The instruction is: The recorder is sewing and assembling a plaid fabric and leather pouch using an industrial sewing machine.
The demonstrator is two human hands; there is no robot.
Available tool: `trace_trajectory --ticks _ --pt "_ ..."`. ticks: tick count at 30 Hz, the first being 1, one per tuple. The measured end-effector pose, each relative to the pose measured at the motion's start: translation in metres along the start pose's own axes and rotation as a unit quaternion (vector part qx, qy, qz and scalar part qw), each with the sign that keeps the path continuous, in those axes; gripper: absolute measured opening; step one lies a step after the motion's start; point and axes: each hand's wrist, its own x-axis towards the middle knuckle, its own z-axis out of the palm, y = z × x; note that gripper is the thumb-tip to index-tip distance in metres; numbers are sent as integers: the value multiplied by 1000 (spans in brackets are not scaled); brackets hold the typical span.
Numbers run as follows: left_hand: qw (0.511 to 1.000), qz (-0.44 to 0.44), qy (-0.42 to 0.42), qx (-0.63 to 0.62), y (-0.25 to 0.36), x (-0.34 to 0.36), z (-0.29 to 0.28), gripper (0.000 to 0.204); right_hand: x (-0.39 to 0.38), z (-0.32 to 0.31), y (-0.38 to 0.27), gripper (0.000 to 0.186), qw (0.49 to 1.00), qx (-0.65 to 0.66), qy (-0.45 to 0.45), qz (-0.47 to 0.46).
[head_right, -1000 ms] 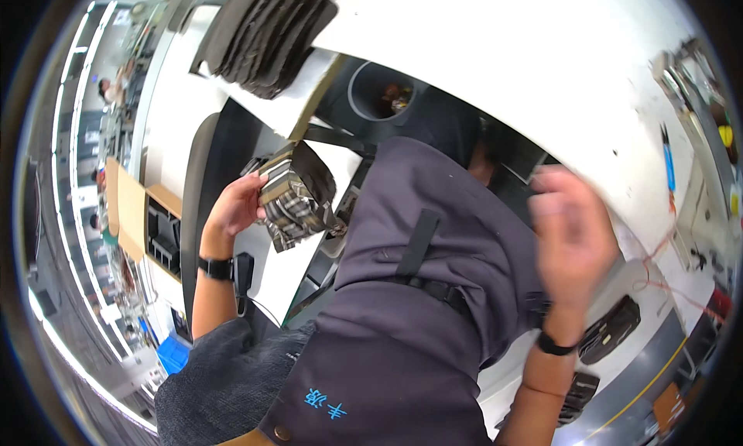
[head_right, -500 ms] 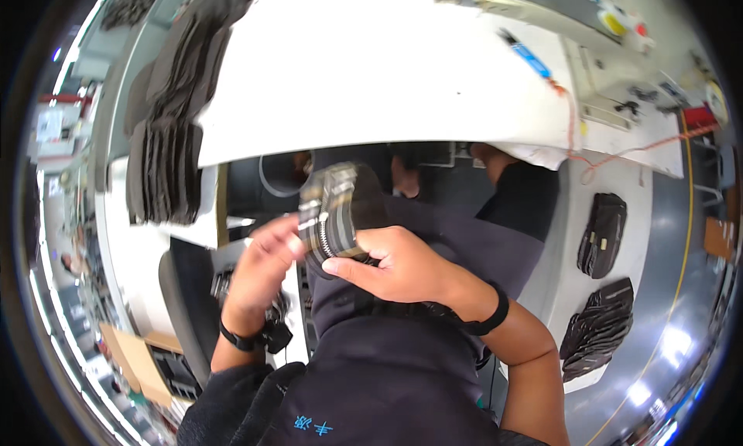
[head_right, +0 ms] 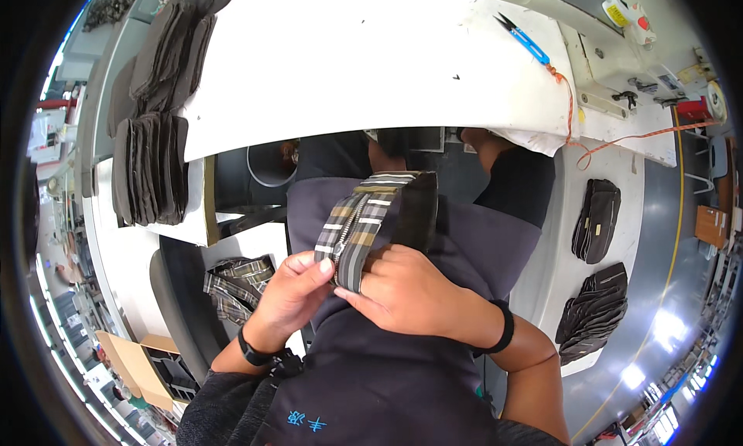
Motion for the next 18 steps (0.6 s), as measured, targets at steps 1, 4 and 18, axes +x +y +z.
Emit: trace_trajectory --ticks 1,4,18 --pt "998 48 9 26 -9 -4 -3 26 -2 -1 -3 18 1000 4 -2 1" --pt "989 117 -9 95 -14 -4 -12 23 -3 -10 -5 24 984 111 -104 96" --pt "997 66 -32 40 12 21 5 38 -14 -8 -9 19 998 -32 -47 35"
